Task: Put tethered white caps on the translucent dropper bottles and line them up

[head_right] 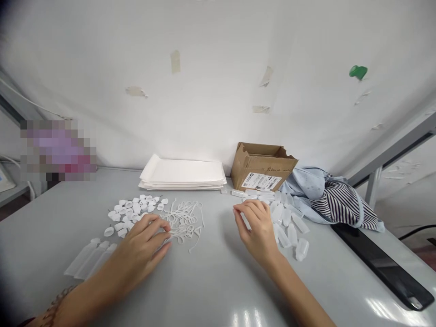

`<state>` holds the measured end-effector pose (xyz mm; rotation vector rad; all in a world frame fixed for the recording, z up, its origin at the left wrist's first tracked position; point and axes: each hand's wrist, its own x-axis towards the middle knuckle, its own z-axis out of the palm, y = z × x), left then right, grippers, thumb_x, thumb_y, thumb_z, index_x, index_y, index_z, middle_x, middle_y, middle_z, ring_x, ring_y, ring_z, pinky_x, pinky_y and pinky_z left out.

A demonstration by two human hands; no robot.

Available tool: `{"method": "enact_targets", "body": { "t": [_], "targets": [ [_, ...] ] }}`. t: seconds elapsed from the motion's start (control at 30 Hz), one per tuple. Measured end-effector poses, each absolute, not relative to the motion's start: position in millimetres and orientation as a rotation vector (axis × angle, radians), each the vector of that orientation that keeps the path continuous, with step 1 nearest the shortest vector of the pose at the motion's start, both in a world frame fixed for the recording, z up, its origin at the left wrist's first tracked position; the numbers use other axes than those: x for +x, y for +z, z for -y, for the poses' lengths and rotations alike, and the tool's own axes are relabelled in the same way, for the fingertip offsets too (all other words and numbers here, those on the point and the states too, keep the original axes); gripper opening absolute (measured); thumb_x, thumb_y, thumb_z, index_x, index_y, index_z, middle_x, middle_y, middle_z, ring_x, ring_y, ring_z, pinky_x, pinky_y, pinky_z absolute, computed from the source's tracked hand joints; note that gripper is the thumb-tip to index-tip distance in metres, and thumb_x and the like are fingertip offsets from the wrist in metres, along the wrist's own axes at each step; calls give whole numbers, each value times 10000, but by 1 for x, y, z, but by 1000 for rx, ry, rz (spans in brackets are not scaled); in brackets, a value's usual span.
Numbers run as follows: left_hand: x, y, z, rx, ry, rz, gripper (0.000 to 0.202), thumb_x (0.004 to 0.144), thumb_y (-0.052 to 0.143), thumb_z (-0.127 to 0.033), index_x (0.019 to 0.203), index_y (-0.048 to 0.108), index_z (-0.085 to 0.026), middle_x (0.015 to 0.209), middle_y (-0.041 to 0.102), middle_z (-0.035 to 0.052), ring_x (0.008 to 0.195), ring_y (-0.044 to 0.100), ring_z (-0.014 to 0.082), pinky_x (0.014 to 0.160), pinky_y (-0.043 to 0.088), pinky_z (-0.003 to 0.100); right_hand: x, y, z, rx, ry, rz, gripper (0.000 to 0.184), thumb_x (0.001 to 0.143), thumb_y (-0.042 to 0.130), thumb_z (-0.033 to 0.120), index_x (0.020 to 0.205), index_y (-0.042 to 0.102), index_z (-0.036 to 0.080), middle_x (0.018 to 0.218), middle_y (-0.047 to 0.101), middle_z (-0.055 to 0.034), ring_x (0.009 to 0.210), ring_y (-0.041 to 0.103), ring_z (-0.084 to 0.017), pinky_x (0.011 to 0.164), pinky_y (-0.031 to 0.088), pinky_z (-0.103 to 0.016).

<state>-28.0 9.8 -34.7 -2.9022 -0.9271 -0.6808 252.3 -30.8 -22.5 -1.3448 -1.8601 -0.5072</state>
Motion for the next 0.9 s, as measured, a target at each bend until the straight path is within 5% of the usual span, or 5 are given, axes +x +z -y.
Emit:
{"method": "enact_targets", "body": {
  "t": [0.47,0.67,0.9],
  "targets": [
    [-23,-41,-15,-2906,-698,892,200,828,480,7,726,611,-105,829,607,94,865,490,258,708,479,404,275,-44,-6,-1820,-594,1995,248,939,404,134,1081,607,146,1264,588,-174,1175,493,-324,878,377,-462],
    [-24,-43,-16,-2901,-632,957,138,840,531,-63,754,626,-114,838,600,96,886,493,269,735,477,418,268,-42,-22,-1963,-442,2157,302,962,404,192,1213,573,194,1279,592,-138,1150,518,-287,870,384,-455],
    [-25,-40,-14,-2897,-527,996,148,830,541,-37,757,631,-129,865,596,84,895,497,253,739,466,385,248,-26,-43,-2079,-388,2290,295,964,411,189,1132,648,239,1235,609,-135,1129,501,-304,847,364,-440]
  ]
}}
